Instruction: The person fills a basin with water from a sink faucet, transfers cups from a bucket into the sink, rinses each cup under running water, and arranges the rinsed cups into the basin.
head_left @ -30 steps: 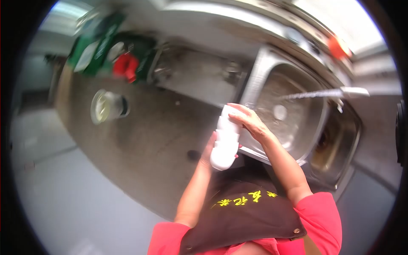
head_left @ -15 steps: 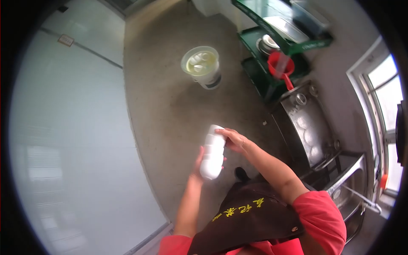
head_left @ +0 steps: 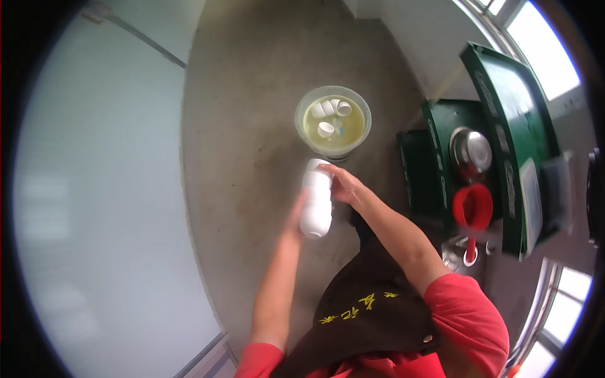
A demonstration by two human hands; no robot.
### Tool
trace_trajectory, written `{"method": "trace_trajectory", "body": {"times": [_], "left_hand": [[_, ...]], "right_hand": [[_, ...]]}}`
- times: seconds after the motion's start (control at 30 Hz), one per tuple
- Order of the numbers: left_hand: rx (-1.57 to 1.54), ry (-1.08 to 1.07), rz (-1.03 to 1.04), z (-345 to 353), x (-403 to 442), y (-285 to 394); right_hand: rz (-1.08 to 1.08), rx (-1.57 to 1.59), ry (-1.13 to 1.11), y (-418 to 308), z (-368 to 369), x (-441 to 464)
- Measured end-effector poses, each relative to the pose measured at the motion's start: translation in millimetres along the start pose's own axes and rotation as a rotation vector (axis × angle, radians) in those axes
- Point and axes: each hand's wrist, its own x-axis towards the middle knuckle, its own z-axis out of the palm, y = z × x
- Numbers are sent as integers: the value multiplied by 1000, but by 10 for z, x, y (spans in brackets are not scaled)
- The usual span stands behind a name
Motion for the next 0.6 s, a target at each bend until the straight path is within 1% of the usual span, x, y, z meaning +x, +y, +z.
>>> {"method": "trace_trajectory", "body": {"times": [0.03, 0.07, 0.17, 0.2, 0.23, 0.3, 0.33, 0.43, 0.57, 0.6], "left_hand": [[-47, 0, -16, -23, 354, 17], [-97, 63, -55, 9, 664, 51], [-240, 117, -34, 103, 1583, 59], [-275, 60, -63, -6, 1896, 57], [-324, 66, -78, -126, 2171, 21], [-415, 77, -109, -243, 2624, 16], [-398, 87, -84, -126, 2731, -80], [-503, 205, -85, -246, 3231, -246], [-666, 281, -54, -297, 3698, -343], [-662, 360, -55, -293, 3764, -358]], "right_hand": [[10, 13, 54, -209, -170, 240], [24, 27, 116, -400, -274, 401], [60, 27, 227, -1040, -516, 824], [72, 7, 285, -1198, -581, 1002], [84, -17, 343, -1306, -665, 1181], [178, -102, 447, -1477, -888, 1573], [217, -126, 437, -1557, -1073, 1597], [340, -252, 471, -1703, -1471, 2057], [533, -399, 438, -1883, -1627, 2472], [523, -405, 405, -1898, -1669, 2559]]}}
